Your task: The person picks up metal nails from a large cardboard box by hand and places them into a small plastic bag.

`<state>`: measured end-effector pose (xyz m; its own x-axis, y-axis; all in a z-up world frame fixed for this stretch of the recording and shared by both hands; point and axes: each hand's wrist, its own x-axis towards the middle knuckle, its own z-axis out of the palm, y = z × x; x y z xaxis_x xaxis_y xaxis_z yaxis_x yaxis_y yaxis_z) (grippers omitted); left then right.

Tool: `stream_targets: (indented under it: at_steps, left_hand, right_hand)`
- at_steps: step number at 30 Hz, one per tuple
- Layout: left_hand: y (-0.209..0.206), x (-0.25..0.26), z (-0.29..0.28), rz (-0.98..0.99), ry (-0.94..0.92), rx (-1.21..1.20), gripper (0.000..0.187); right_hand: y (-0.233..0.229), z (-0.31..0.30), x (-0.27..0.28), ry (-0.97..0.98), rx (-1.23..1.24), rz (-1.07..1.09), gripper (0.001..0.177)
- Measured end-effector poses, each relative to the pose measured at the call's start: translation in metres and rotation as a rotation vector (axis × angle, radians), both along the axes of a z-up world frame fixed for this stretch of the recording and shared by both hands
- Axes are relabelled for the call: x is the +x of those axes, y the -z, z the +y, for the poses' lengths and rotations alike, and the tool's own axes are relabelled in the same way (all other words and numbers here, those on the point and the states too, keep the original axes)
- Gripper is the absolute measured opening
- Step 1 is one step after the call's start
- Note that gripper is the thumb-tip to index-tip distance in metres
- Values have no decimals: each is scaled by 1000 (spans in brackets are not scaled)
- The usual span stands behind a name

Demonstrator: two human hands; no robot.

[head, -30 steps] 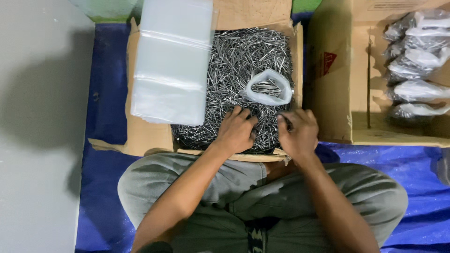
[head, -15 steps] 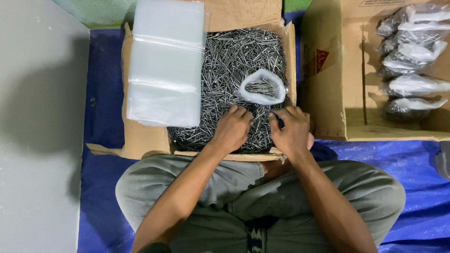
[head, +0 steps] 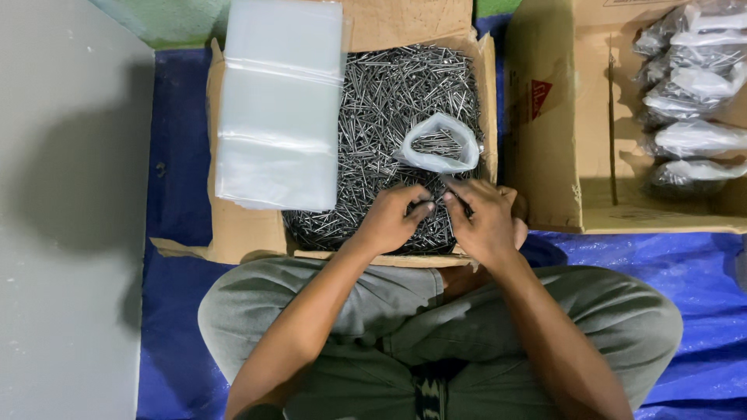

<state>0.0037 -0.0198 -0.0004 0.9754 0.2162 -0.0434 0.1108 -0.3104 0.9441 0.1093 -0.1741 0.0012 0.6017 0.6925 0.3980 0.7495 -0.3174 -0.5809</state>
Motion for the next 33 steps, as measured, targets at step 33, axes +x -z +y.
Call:
stream_targets:
  at_steps: [33]
  left_hand:
    - [2,3,10,100,59,479,15]
  right_hand:
    - [9,49,50,613,25,287,24]
